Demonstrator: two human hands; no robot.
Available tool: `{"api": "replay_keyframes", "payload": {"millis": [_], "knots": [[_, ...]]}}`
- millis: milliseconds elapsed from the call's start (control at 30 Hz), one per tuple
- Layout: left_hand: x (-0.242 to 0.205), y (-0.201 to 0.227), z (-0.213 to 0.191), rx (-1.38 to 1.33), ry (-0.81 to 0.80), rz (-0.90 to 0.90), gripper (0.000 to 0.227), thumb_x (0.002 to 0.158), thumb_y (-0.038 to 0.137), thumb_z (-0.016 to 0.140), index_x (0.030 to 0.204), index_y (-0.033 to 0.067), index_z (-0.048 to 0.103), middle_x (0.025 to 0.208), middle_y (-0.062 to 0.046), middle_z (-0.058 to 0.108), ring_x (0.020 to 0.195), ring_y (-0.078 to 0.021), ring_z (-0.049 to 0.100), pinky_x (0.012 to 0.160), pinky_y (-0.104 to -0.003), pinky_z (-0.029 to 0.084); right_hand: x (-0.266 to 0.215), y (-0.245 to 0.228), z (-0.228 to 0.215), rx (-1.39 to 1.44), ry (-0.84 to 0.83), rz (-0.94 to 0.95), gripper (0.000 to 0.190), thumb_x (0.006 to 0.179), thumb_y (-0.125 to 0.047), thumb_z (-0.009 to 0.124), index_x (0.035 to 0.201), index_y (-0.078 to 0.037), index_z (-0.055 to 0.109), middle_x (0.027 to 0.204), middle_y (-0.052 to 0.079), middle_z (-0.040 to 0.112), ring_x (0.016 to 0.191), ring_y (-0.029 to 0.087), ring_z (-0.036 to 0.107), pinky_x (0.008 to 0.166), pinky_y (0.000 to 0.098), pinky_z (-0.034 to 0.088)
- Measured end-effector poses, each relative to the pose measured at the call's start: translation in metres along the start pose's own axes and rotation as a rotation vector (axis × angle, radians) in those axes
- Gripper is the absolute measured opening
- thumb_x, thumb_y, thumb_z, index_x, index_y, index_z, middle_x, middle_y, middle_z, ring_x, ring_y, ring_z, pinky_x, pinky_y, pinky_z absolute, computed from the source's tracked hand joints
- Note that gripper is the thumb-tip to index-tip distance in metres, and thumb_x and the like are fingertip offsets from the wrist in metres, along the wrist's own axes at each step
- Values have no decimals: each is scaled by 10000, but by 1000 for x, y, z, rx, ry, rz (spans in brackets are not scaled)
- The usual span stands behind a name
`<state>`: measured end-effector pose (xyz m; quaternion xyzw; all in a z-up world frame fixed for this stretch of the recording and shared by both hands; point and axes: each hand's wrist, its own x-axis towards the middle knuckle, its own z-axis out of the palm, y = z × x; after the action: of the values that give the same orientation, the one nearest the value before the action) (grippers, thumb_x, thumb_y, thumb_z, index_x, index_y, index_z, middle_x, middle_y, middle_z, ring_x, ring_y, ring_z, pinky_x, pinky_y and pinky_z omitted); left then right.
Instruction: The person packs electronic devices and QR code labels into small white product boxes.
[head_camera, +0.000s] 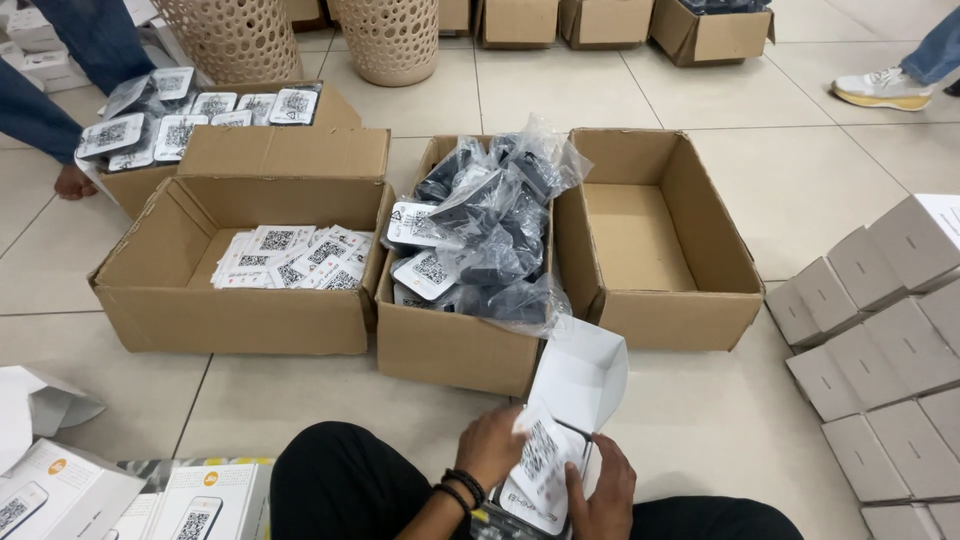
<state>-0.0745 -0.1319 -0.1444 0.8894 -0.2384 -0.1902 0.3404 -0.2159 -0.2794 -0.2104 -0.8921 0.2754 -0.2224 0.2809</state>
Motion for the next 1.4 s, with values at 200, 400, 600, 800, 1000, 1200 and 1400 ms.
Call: {"api": "replay_keyframes", "payload": {"millis": [200,400,600,800,1000,1200,1400], "knots": [[24,-30,-158,-546,511,-215,410,904,42,543,1315,37,551,1071,-183,746,750,-324,746,609,-400,603,25,-87,-3,266,-33,-66,579,886,-171,685,1412,-42,482,1444,211,506,1329,384,482,964,464,495],[107,-153,-229,-1125,987,-207,563,889,-68,473,1425,52,346,1243,-115,614,936,-239,696,724,-410,616,43,-157,22,478,-302,-128,551,905,-218,687,1407,-100,493,1397,140,547,1202,296,623,872,390,587],[122,-160,-195,-1256,576,-156,474,914,62,603,1356,109,438,1087,-59,607,872,-130,627,738,-322,592,59,-161,15,463,-431,-44,485,883,-220,687,1345,-146,558,1335,89,621,1017,245,734,652,342,617],[42,-49,-94,-568,-31,40,246,995,252,614,1048,49,742,856,9,754,759,-137,709,659,-293,567,59,-66,-16,396,-103,137,312,923,-202,657,1216,-100,688,1137,70,741,945,232,754,658,349,595],[24,-24,0,186,-224,171,363,893,263,708,1223,117,675,1222,-121,664,1137,-338,632,963,-474,501,53,13,-14,206,-209,60,285,892,-222,702,1146,-94,710,1107,89,740,1069,243,691,820,382,612],[22,-17,33,286,-177,52,619,919,284,671,1461,96,438,1433,-191,454,1241,-359,561,999,-485,509,52,-19,-36,-127,-414,-32,469,841,-321,732,1262,-141,629,1263,75,636,1209,283,563,926,419,553],[29,-22,36,71,-233,-102,665,879,378,717,1434,146,434,1443,-122,369,1365,-331,405,1131,-456,390,58,-20,-35,-205,-501,11,579,829,-353,742,1331,-116,580,1299,72,627,1261,281,547,963,414,543]]}}
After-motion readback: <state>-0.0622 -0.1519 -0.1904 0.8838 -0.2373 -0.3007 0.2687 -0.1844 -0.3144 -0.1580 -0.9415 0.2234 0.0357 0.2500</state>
